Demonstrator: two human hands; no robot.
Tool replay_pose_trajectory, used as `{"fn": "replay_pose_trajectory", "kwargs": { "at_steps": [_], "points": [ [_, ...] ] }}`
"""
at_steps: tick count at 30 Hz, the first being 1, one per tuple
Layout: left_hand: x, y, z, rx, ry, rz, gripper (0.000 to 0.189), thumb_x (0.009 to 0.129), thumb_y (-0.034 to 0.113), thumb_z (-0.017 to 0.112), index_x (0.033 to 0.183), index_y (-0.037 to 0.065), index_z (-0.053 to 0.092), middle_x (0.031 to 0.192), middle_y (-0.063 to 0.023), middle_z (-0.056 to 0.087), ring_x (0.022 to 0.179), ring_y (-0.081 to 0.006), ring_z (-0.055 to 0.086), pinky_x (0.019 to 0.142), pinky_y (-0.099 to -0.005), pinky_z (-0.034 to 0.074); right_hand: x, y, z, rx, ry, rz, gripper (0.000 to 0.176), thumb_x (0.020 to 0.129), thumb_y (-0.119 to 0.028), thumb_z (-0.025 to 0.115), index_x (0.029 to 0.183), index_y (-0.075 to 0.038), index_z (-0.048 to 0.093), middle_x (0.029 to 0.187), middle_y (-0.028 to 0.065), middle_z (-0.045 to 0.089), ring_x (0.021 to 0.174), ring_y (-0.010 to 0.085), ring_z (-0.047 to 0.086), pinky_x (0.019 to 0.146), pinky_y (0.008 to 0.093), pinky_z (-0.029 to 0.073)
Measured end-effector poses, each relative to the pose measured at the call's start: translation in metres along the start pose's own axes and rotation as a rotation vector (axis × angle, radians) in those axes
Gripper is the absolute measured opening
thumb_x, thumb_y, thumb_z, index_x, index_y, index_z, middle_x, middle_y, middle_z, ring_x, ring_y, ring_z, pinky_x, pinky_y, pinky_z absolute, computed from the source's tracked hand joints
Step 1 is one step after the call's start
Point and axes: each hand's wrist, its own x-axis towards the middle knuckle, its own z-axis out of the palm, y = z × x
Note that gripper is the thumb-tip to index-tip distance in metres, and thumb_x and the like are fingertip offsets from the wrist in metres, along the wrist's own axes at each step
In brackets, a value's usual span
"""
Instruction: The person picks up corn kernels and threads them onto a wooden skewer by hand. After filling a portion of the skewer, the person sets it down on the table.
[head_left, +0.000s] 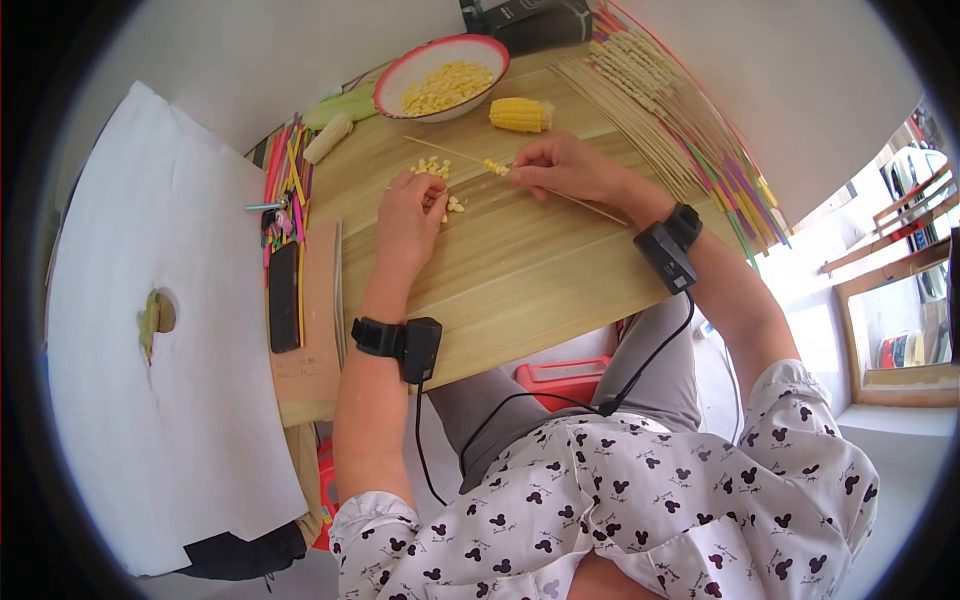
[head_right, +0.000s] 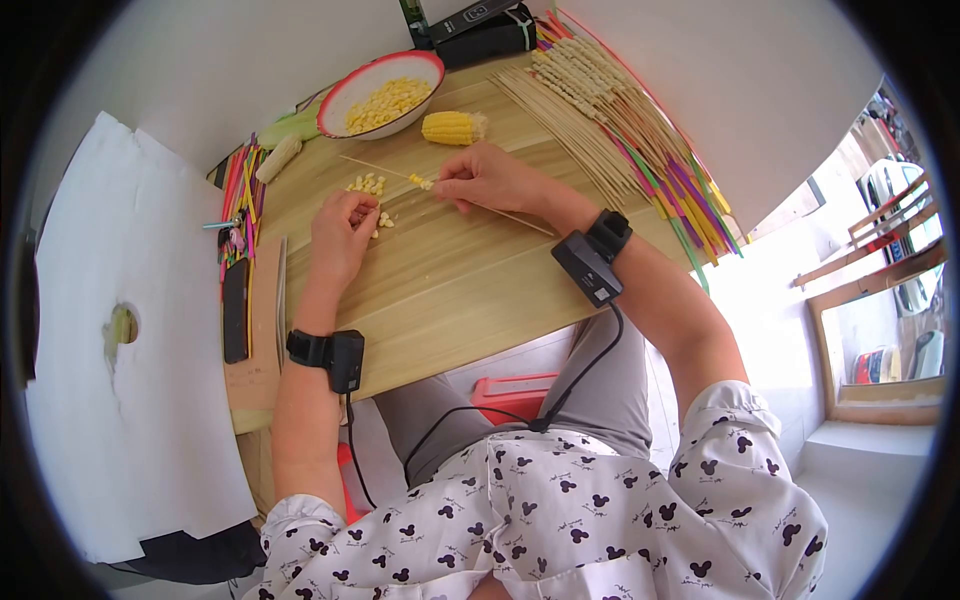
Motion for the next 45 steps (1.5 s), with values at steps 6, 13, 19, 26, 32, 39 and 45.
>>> {"fn": "replay_pose_trajectory", "kwargs": {
  "at_steps": [6,13,19,26,32,39,45],
  "points": [
    [-0.001,0.001,-0.002,0.119,0.013,0.084,0.006,0.081,0.005,0.067,0.085,0.002,0.064,0.084,-0.0123,0.061,0.083,-0.0311,0.060,0.076,-0.0415,0.047,0.002,0.003,0.000,0.010,-0.016,-0.008,0.022,0.093,-0.022,0.063,0.084,-0.002,0.067,0.063,-0.0035,0.058,0.060,0.0028,0.050,0.056,0.0209,0.039],
    [-0.001,0.001,-0.004,0.270,0.044,0.210,0.008,0.082,0.008,0.067,0.089,0.003,0.065,0.078,-0.0101,0.063,0.072,-0.0275,0.062,0.074,-0.0380,0.045,0.003,0.006,0.000,0.040,0.000,-0.014,0.021,0.092,-0.020,0.064,0.084,-0.002,0.069,0.062,-0.0026,0.059,0.060,0.0032,0.051,0.057,0.0207,0.040],
    [-0.001,0.000,-0.004,0.147,0.033,0.077,0.011,0.085,0.007,0.066,0.095,0.005,0.068,0.085,-0.0082,0.067,0.074,-0.0187,0.063,0.077,-0.0327,0.046,0.004,0.009,-0.001,0.042,-0.013,-0.028,0.021,0.093,-0.021,0.064,0.085,-0.002,0.069,0.062,-0.0027,0.060,0.059,0.0031,0.051,0.056,0.0210,0.039],
    [0.009,-0.031,-0.010,-0.498,0.255,-0.247,0.017,0.086,0.007,0.064,0.101,0.002,0.070,0.089,-0.0048,0.068,0.077,-0.0100,0.062,0.066,-0.0235,0.048,0.002,0.006,-0.001,0.030,-0.017,-0.029,0.022,0.093,-0.022,0.064,0.085,-0.002,0.069,0.062,-0.0031,0.059,0.058,0.0025,0.050,0.054,0.0208,0.038],
    [0.011,-0.058,-0.018,-0.816,0.230,-0.415,0.018,0.090,0.004,0.064,0.108,0.000,0.067,0.090,-0.0013,0.063,0.076,-0.0081,0.056,0.070,-0.0216,0.047,0.002,0.006,0.000,0.006,-0.035,-0.067,0.021,0.093,-0.023,0.064,0.085,-0.003,0.069,0.061,-0.0042,0.059,0.057,0.0021,0.047,0.051,0.0212,0.036],
    [0.013,-0.050,-0.018,-1.082,0.361,-0.499,0.023,0.088,0.007,0.069,0.110,0.000,0.066,0.094,-0.0057,0.068,0.075,-0.0100,0.059,0.068,-0.0231,0.049,0.001,0.004,0.001,0.012,-0.040,-0.074,0.022,0.093,-0.022,0.063,0.082,-0.004,0.068,0.060,-0.0050,0.058,0.056,0.0021,0.046,0.051,0.0216,0.035],
    [0.012,-0.054,-0.020,-1.111,0.370,-0.533,0.025,0.090,0.009,0.068,0.113,0.000,0.064,0.095,-0.0071,0.069,0.078,-0.0100,0.062,0.068,-0.0234,0.050,0.000,0.000,0.002,0.001,-0.071,-0.094,0.021,0.093,-0.021,0.063,0.081,-0.004,0.067,0.060,-0.0048,0.057,0.057,0.0027,0.046,0.053,0.0218,0.036]
  ]
}}
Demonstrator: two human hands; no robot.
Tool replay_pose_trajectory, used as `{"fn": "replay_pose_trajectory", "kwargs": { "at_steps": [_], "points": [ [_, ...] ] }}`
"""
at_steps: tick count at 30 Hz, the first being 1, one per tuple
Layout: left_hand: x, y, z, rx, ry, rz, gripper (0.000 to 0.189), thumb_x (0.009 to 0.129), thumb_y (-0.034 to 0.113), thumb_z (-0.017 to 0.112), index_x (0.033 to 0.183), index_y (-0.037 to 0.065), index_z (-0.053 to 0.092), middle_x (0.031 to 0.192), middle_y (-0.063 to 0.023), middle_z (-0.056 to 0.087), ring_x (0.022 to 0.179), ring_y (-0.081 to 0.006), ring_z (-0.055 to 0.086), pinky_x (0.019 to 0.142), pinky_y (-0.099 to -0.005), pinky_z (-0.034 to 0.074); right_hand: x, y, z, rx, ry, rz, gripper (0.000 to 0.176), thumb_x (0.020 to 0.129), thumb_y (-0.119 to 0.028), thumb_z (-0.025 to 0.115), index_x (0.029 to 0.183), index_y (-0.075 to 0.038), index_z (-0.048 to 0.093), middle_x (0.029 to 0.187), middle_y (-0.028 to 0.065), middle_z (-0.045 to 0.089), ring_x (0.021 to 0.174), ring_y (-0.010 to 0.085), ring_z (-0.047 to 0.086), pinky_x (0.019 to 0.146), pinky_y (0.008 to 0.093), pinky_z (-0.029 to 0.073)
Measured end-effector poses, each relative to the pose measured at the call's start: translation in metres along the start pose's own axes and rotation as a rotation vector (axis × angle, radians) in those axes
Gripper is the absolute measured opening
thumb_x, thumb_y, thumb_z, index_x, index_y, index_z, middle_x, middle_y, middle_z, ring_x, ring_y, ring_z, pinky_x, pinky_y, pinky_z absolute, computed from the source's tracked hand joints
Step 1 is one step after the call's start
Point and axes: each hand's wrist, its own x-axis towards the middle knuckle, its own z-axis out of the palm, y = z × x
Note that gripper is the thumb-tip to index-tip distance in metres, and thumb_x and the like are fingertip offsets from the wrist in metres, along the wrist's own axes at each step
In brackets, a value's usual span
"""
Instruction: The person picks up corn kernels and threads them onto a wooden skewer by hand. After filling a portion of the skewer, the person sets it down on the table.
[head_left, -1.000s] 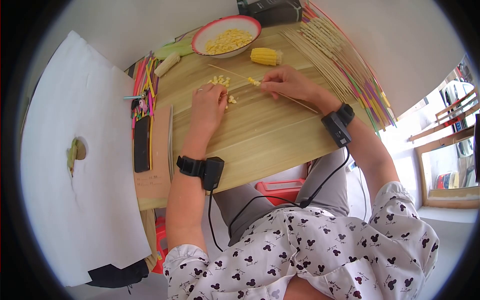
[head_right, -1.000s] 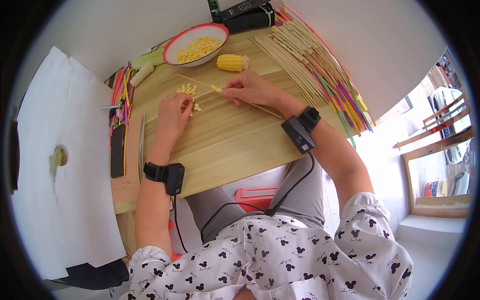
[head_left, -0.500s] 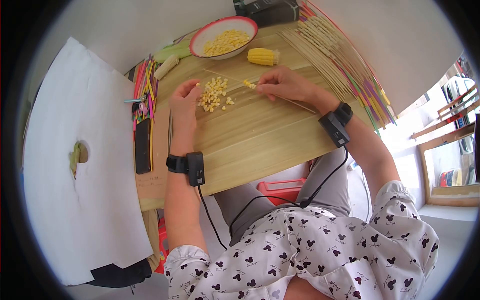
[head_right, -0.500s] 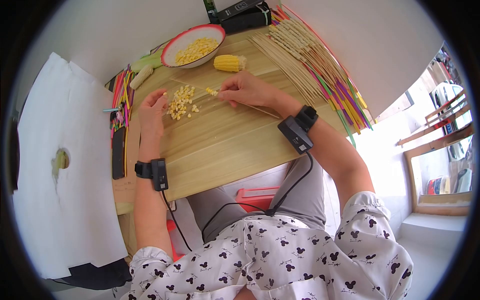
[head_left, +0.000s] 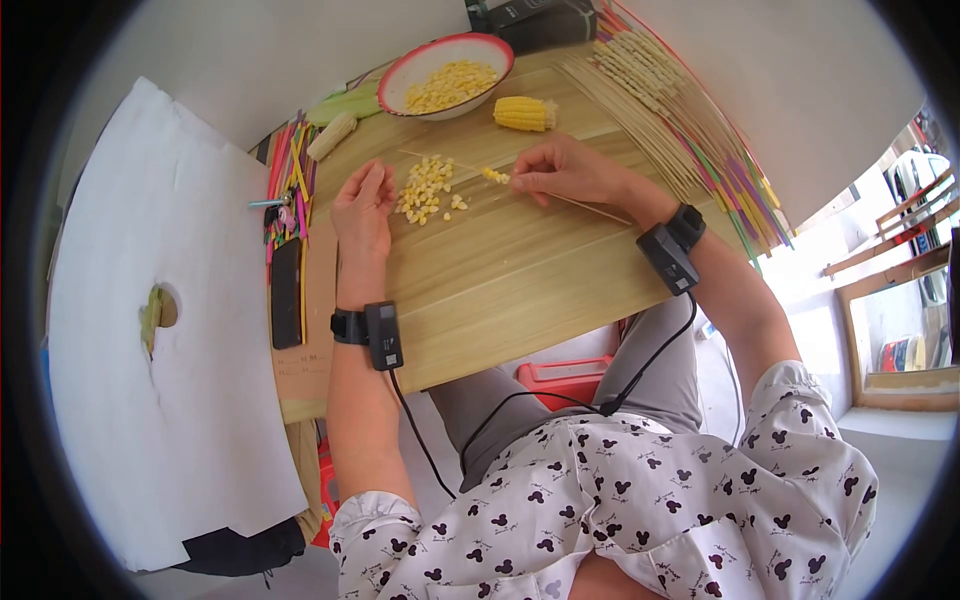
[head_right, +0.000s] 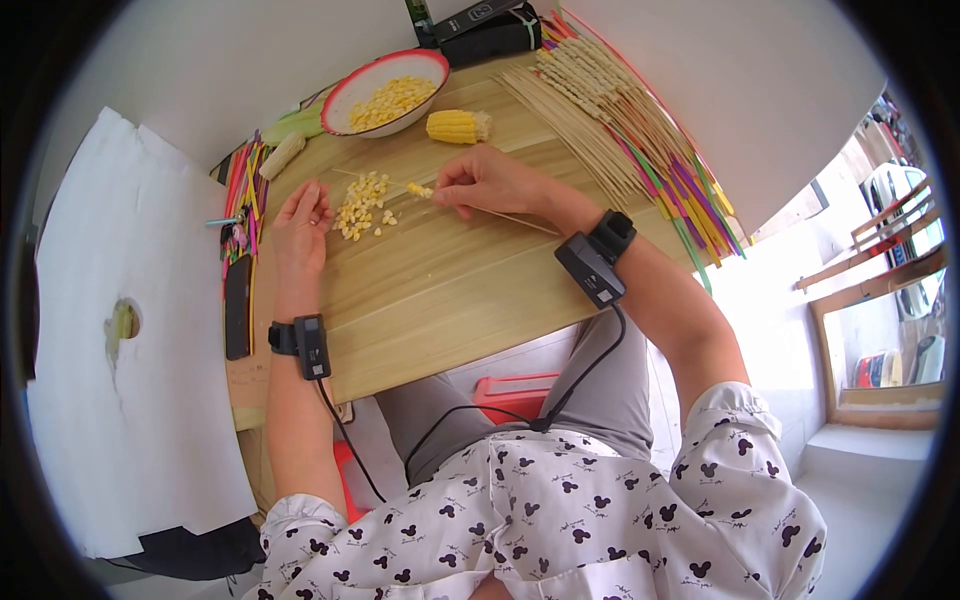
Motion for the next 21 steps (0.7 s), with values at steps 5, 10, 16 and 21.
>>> {"fn": "replay_pose_trajectory", "kwargs": {
  "at_steps": [5,10,16,21],
  "points": [
    [0.0052,-0.0029,-0.0057,-0.013,0.022,0.031,0.026,0.092,0.008,0.066,0.115,-0.003,0.063,0.096,-0.0092,0.066,0.078,-0.0120,0.059,0.073,-0.0240,0.051,-0.0017,-0.0055,0.0005,-0.004,-0.032,0.035,0.022,0.092,-0.021,0.063,0.079,-0.003,0.067,0.059,-0.0045,0.056,0.058,0.0033,0.047,0.055,0.0222,0.037],
    [0.0064,-0.0049,-0.0050,0.015,0.016,0.111,0.027,0.091,0.006,0.066,0.115,-0.005,0.062,0.098,-0.0098,0.066,0.081,-0.0124,0.060,0.075,-0.0241,0.051,-0.0024,-0.0062,-0.0007,0.009,-0.093,0.097,0.021,0.095,-0.021,0.061,0.087,-0.002,0.067,0.061,-0.0039,0.055,0.061,0.0038,0.049,0.062,0.0219,0.041],
    [0.0036,-0.0039,-0.0006,0.039,-0.043,0.123,0.025,0.090,0.003,0.066,0.114,-0.005,0.064,0.099,-0.0100,0.067,0.081,-0.0127,0.061,0.075,-0.0243,0.051,-0.0037,-0.0072,-0.0005,0.011,-0.094,0.095,0.022,0.095,-0.021,0.061,0.088,-0.001,0.068,0.061,-0.0036,0.055,0.061,0.0040,0.050,0.063,0.0220,0.041],
    [0.0025,-0.0058,-0.0006,0.070,-0.099,0.098,0.024,0.091,0.002,0.065,0.114,-0.004,0.064,0.097,-0.0090,0.067,0.080,-0.0114,0.060,0.073,-0.0230,0.050,-0.0040,-0.0048,0.0007,0.019,-0.084,0.080,0.020,0.093,-0.020,0.063,0.086,-0.002,0.069,0.060,-0.0042,0.055,0.060,0.0033,0.048,0.059,0.0217,0.039]
  ]
}}
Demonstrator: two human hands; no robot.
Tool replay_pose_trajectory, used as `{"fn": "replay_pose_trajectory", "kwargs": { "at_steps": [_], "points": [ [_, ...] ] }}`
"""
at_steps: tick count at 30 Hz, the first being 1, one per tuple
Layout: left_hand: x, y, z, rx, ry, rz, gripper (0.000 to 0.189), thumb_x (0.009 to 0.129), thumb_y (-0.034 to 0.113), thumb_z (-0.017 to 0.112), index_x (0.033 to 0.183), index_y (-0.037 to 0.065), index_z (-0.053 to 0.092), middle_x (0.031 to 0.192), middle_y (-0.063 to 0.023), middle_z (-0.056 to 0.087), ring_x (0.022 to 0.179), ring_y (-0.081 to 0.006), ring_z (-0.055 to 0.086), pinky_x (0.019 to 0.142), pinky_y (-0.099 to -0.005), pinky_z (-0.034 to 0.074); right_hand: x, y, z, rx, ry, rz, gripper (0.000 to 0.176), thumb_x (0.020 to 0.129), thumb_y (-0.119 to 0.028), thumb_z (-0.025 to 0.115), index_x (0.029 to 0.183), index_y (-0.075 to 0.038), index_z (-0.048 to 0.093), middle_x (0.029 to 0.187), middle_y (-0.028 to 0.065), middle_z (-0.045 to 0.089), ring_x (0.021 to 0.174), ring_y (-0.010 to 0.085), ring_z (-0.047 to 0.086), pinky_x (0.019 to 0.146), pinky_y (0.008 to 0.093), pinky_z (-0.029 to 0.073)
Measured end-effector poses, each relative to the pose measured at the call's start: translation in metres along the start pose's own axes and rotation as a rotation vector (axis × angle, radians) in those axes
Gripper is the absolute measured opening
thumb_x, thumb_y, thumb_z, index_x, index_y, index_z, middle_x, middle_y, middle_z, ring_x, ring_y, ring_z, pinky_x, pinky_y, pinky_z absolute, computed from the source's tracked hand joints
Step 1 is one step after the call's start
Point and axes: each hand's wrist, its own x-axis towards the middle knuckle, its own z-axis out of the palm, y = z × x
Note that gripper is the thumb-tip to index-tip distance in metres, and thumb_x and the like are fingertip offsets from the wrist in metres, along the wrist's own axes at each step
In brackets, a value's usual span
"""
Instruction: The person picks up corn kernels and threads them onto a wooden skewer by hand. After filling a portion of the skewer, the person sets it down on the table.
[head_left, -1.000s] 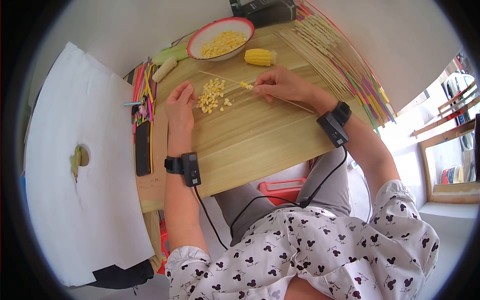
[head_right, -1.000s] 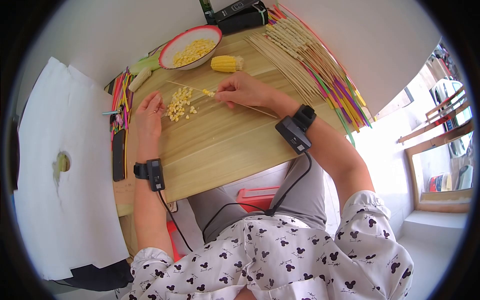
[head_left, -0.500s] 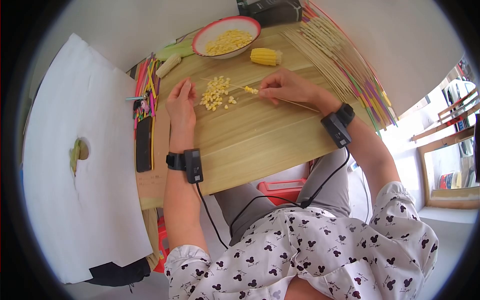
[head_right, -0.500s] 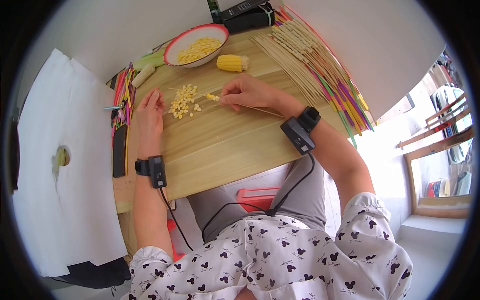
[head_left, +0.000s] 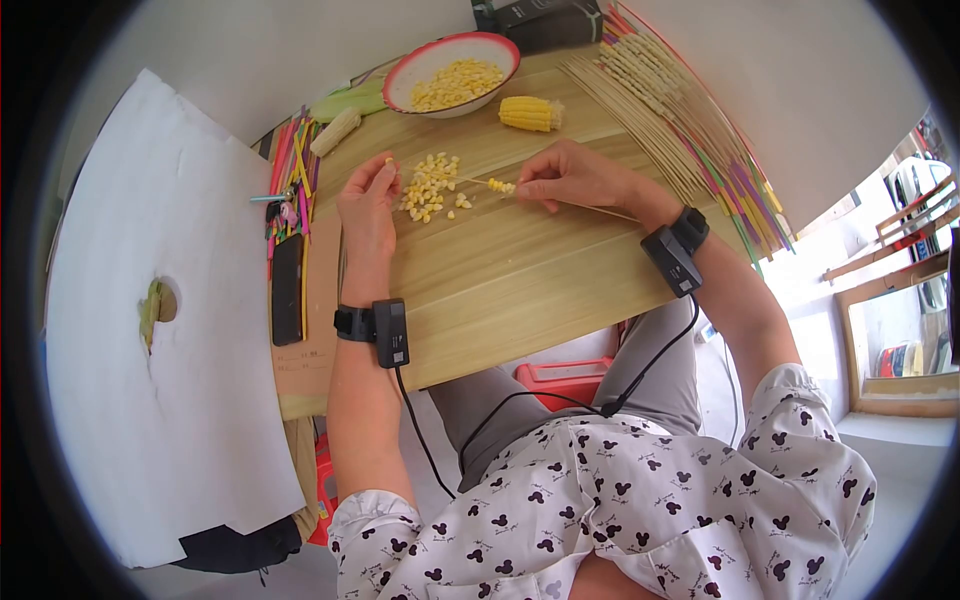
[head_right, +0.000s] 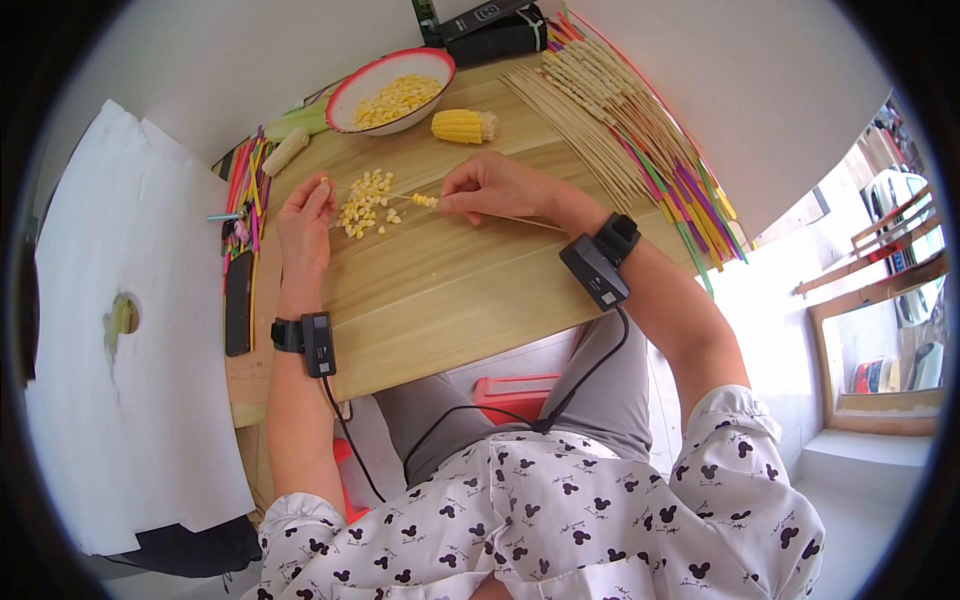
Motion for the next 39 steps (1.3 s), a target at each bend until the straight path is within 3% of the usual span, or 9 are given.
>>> {"fn": "replay_pose_trajectory", "kwargs": {
  "at_steps": [14,23,39],
  "points": [
    [0.001,-0.005,-0.003,0.013,0.025,-0.006,0.024,0.092,0.004,0.064,0.115,-0.003,0.064,0.096,-0.0077,0.067,0.077,-0.0089,0.059,0.068,-0.0216,0.049,-0.001,-0.006,0.002,0.052,0.027,-0.032,0.020,0.093,-0.020,0.064,0.084,-0.002,0.069,0.060,-0.0044,0.055,0.059,0.0034,0.047,0.057,0.0212,0.038],
    [-0.004,0.004,0.008,-0.042,-0.056,-0.037,0.026,0.092,0.004,0.063,0.117,-0.003,0.064,0.101,-0.0077,0.067,0.083,-0.0099,0.059,0.073,-0.0214,0.050,0.000,-0.004,0.000,0.036,0.011,-0.001,0.022,0.095,-0.022,0.064,0.089,-0.002,0.069,0.060,-0.0043,0.053,0.059,0.0033,0.048,0.059,0.0212,0.041],
    [-0.003,0.001,0.007,-0.048,-0.073,0.018,0.027,0.092,0.002,0.063,0.118,-0.004,0.063,0.099,-0.0088,0.067,0.082,-0.0109,0.061,0.075,-0.0225,0.052,-0.001,-0.003,0.001,0.017,0.045,-0.007,0.021,0.093,-0.021,0.063,0.084,-0.003,0.069,0.058,-0.0044,0.053,0.058,0.0039,0.046,0.055,0.0224,0.036]
  ]
}}
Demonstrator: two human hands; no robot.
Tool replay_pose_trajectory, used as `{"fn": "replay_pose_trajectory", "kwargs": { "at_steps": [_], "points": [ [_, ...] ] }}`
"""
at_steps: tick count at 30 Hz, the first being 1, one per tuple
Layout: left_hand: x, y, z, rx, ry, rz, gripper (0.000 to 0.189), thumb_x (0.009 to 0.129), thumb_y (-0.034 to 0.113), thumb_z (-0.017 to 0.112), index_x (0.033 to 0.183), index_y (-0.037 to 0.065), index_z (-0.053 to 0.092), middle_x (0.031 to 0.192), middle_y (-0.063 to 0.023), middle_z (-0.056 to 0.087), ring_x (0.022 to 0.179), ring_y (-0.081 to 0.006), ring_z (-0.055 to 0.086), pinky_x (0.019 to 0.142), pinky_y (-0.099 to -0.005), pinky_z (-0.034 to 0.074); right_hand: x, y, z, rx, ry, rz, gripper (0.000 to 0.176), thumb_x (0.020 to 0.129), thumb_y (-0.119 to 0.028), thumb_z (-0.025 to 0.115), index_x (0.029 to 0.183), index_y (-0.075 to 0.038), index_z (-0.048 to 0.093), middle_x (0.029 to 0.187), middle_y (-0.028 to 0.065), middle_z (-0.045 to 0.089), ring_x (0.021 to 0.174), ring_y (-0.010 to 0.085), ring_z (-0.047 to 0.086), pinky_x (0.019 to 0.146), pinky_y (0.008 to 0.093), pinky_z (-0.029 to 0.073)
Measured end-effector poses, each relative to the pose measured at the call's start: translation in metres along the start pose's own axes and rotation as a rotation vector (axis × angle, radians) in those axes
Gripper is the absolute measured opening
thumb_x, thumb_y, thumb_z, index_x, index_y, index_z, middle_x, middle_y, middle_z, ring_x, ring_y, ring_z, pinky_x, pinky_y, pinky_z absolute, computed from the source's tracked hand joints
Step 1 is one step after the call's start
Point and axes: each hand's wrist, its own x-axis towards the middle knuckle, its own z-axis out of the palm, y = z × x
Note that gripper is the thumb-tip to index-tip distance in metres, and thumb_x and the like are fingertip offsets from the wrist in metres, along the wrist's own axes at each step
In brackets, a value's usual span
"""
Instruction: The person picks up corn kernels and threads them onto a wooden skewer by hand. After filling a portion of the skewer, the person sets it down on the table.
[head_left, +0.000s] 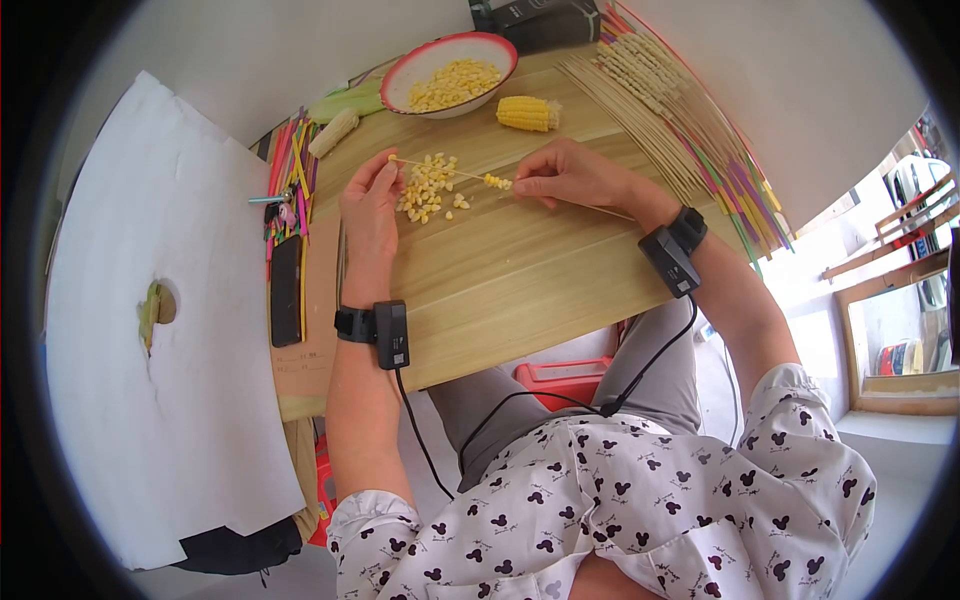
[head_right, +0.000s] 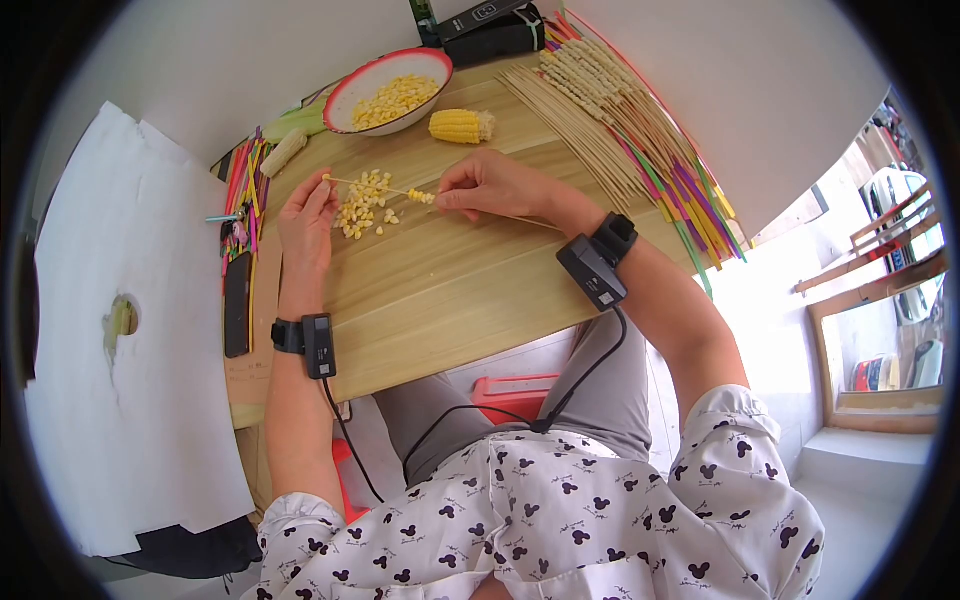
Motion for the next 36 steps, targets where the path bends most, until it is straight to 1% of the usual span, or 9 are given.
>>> {"fn": "replay_pose_trajectory", "kwargs": {
  "at_steps": [8,11,13,20,23,25,28,32,36],
  "points": [
    [0.000,-0.001,0.000,0.030,0.011,0.008,0.027,0.092,0.002,0.063,0.118,-0.004,0.063,0.099,-0.0087,0.068,0.082,-0.0108,0.061,0.074,-0.0227,0.051,0.001,0.003,0.000,0.013,0.005,0.009,0.020,0.093,-0.020,0.064,0.084,-0.003,0.069,0.059,-0.0048,0.053,0.058,0.0037,0.045,0.055,0.0222,0.036],
    [-0.002,0.001,0.004,0.142,0.041,0.061,0.026,0.092,0.003,0.062,0.116,-0.004,0.064,0.097,-0.0069,0.068,0.081,-0.0100,0.060,0.073,-0.0228,0.050,0.001,0.002,-0.001,0.015,0.016,0.001,0.020,0.092,-0.020,0.064,0.084,-0.003,0.069,0.059,-0.0049,0.053,0.058,0.0037,0.045,0.055,0.0221,0.035],
    [-0.007,0.007,0.012,0.324,0.100,0.108,0.025,0.091,0.005,0.062,0.115,-0.003,0.066,0.094,-0.0045,0.067,0.080,-0.0086,0.059,0.072,-0.0224,0.048,0.001,0.002,-0.002,-0.021,-0.011,0.016,0.021,0.094,-0.021,0.063,0.087,-0.002,0.069,0.061,-0.0044,0.052,0.059,0.0037,0.047,0.058,0.0220,0.039],
    [-0.008,0.006,0.013,0.593,0.131,0.270,0.022,0.091,0.007,0.064,0.111,0.001,0.070,0.088,-0.0009,0.067,0.075,-0.0069,0.059,0.069,-0.0216,0.048,0.001,0.003,-0.002,-0.024,-0.015,0.017,0.021,0.095,-0.021,0.063,0.088,-0.002,0.068,0.060,-0.0046,0.052,0.058,0.0035,0.047,0.057,0.0219,0.038],
    [-0.010,0.007,0.016,0.724,0.163,0.370,0.018,0.088,0.005,0.062,0.105,0.000,0.070,0.086,-0.0050,0.067,0.074,-0.0114,0.062,0.069,-0.0266,0.049,0.001,0.004,-0.002,0.009,-0.027,0.010,0.021,0.095,-0.022,0.063,0.088,-0.002,0.068,0.060,-0.0047,0.051,0.058,0.0035,0.046,0.057,0.0218,0.037],
    [-0.010,0.007,0.017,0.883,0.160,0.518,0.018,0.086,0.003,0.062,0.102,0.000,0.070,0.085,-0.0094,0.067,0.073,-0.0169,0.063,0.069,-0.0296,0.050,0.001,0.004,-0.002,0.016,-0.031,0.017,0.022,0.095,-0.022,0.063,0.087,-0.002,0.068,0.060,-0.0047,0.051,0.058,0.0035,0.045,0.057,0.0218,0.037],
    [-0.012,0.011,0.020,0.909,0.167,0.521,0.018,0.084,0.002,0.061,0.101,0.000,0.069,0.086,-0.0122,0.066,0.073,-0.0209,0.064,0.069,-0.0315,0.050,0.001,0.004,-0.002,0.013,-0.032,-0.007,0.022,0.095,-0.022,0.063,0.087,-0.002,0.068,0.060,-0.0047,0.051,0.058,0.0036,0.045,0.057,0.0216,0.037],
    [-0.013,0.012,0.022,0.943,0.177,0.537,0.018,0.084,0.002,0.062,0.101,0.000,0.069,0.086,-0.0121,0.066,0.072,-0.0209,0.064,0.068,-0.0320,0.051,0.000,0.002,-0.001,0.012,-0.033,0.007,0.022,0.095,-0.022,0.063,0.087,-0.002,0.067,0.060,-0.0047,0.052,0.058,0.0036,0.046,0.057,0.0215,0.037],
    [-0.015,0.015,0.024,1.070,0.182,0.641,0.016,0.084,0.003,0.063,0.099,0.001,0.070,0.083,-0.0117,0.065,0.070,-0.0216,0.063,0.066,-0.0320,0.050,0.000,0.001,0.001,0.010,-0.036,0.003,0.022,0.095,-0.021,0.062,0.086,-0.001,0.067,0.061,-0.0043,0.053,0.059,0.0034,0.046,0.057,0.0214,0.037]
  ]
}}
